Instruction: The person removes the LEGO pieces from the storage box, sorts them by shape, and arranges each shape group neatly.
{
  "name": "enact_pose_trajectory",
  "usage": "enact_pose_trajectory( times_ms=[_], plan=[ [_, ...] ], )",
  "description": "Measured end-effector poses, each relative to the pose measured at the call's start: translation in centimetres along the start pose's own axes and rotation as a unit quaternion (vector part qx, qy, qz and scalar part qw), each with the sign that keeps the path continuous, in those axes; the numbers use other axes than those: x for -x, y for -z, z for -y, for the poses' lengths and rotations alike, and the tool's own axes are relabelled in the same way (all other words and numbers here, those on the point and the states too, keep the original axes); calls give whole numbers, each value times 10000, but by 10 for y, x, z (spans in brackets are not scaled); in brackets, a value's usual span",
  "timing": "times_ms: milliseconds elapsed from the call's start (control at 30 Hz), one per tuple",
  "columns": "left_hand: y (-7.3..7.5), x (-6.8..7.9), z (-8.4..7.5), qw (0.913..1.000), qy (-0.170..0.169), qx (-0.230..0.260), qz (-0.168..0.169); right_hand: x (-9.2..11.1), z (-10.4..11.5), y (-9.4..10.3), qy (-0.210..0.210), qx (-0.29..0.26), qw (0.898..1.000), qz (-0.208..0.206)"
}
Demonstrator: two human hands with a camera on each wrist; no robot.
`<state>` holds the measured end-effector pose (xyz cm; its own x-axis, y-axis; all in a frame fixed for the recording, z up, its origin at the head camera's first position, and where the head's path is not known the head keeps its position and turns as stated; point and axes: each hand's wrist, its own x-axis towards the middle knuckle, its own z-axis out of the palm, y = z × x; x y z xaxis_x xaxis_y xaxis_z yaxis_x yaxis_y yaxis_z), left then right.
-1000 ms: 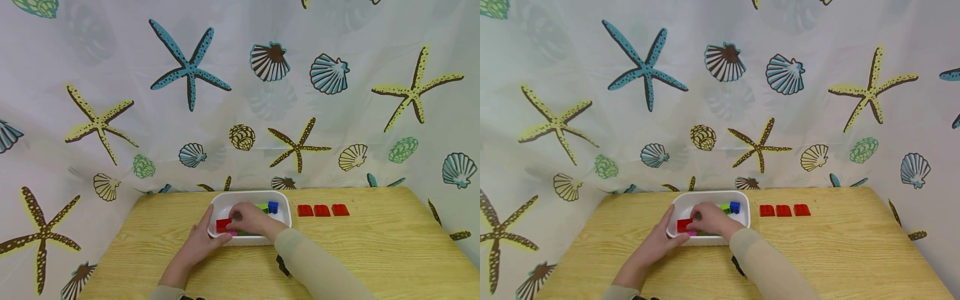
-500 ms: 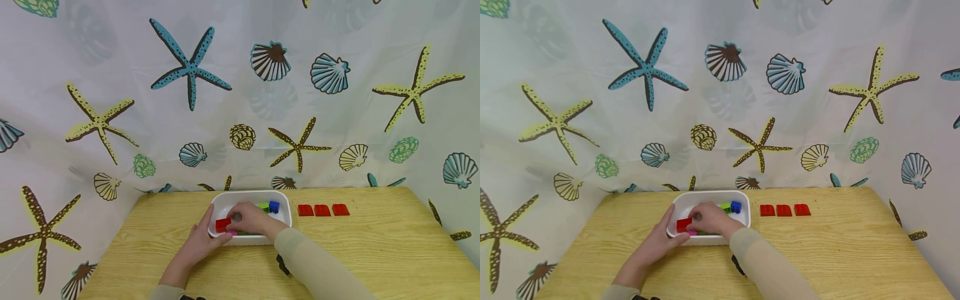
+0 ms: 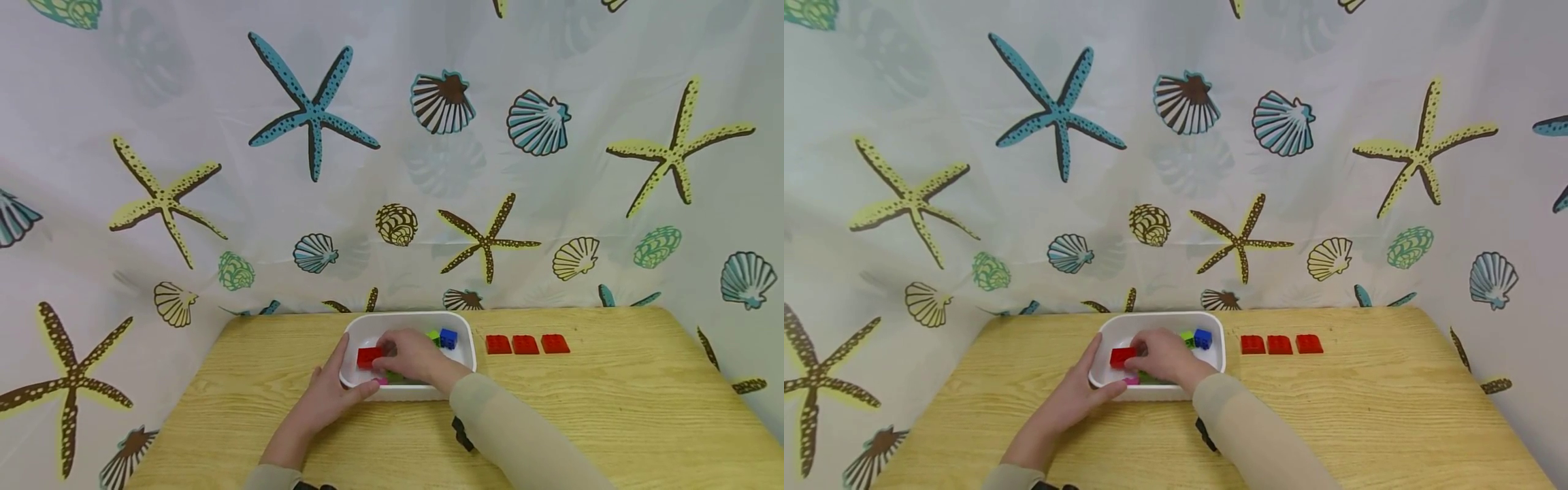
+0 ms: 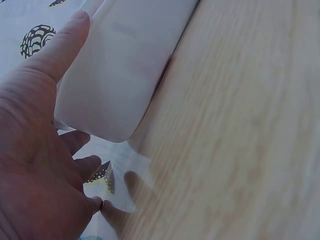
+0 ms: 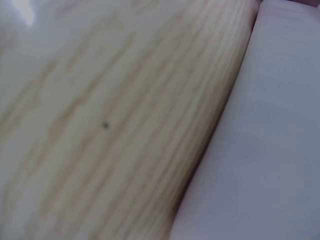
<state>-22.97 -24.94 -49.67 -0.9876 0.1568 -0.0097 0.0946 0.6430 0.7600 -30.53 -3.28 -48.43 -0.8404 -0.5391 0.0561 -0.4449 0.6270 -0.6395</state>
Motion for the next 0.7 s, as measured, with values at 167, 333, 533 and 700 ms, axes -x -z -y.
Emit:
enact_pose_trajectory(
  times_ms=[167,333,533,700],
  plan=[
    [0,-2,-1,10000,58,6,21,2,2,7,-247,-190,9993,-221],
    [0,-3,-1,10000,57,-36,-12,6,3,17,-363,-373,9978,-416],
    [-1,-2,-2,9999,123,-47,-44,15,2,31,-456,-522,9959,-573],
    [-2,-2,0,9998,65,-165,-80,24,0,42,-465,-478,9954,-681]
  ],
)
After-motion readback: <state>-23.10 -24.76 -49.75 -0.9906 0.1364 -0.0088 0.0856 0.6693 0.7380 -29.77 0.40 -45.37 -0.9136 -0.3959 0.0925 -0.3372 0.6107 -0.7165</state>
